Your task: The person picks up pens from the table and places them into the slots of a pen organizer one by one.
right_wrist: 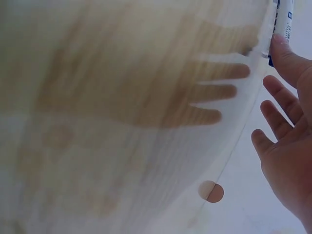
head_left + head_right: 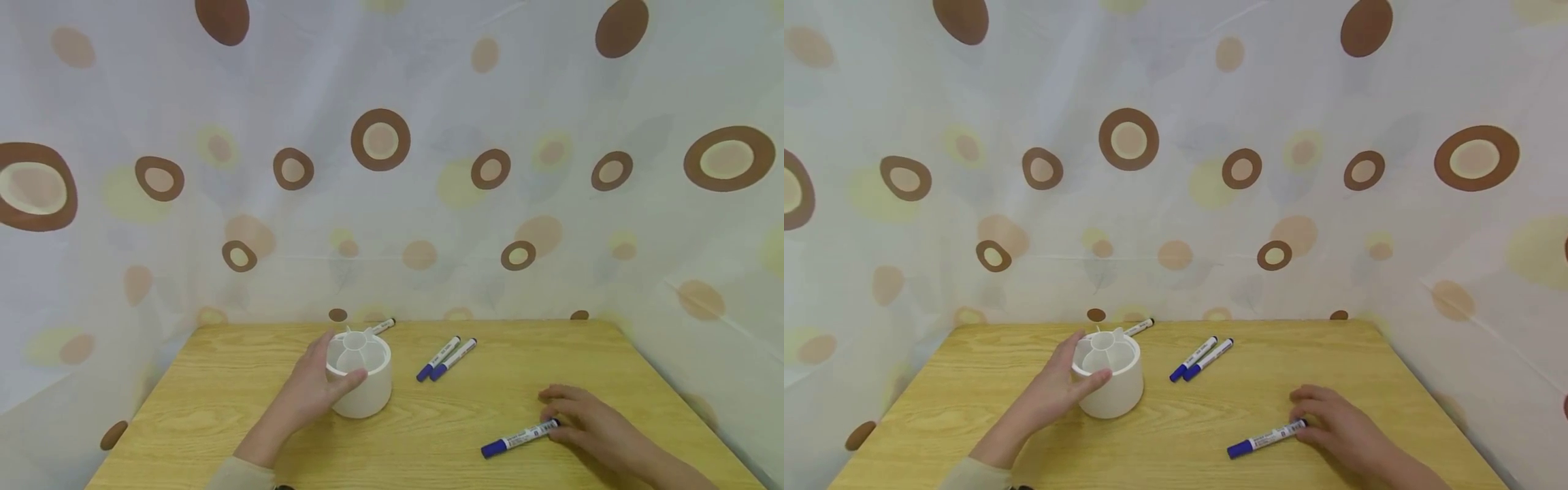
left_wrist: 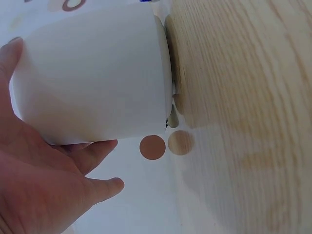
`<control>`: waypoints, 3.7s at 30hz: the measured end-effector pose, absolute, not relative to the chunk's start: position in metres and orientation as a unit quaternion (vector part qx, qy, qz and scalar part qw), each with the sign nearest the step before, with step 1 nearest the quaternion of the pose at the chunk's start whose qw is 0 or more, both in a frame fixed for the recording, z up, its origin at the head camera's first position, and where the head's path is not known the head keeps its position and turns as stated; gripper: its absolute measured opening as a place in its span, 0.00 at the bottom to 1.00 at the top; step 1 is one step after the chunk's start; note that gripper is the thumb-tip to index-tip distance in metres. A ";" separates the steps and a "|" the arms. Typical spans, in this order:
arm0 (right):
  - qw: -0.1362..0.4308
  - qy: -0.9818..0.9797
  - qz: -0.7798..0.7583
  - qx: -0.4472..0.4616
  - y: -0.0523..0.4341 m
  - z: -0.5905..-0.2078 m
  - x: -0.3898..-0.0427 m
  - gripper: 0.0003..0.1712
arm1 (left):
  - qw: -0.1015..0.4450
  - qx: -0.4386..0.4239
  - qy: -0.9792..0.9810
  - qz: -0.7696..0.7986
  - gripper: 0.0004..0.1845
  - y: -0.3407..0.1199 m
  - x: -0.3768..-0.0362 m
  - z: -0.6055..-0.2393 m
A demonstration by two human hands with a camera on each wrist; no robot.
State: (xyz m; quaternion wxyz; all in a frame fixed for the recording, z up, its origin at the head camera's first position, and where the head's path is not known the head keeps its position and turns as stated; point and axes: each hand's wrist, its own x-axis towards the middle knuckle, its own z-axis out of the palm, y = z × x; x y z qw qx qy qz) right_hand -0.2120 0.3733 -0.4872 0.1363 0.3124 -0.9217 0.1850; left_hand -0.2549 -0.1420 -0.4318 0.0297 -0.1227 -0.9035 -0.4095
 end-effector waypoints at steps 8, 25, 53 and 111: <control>0.129 -0.925 0.216 0.284 0.361 -0.472 -0.216 0.13 | 0.034 -0.121 -0.906 -0.404 0.59 -0.141 -0.256 -0.432; 0.106 -0.943 0.268 0.170 0.316 -0.446 -0.228 0.08 | 0.033 -0.125 -0.901 -0.414 0.59 -0.143 -0.257 -0.435; 0.119 -0.901 0.400 0.119 0.252 -0.419 -0.251 0.19 | 0.008 -0.100 -0.882 -0.460 0.62 -0.142 -0.254 -0.434; 0.125 -0.892 0.381 0.208 0.137 -0.371 -0.299 0.11 | 0.012 -0.128 -0.855 -0.502 0.54 -0.146 -0.261 -0.437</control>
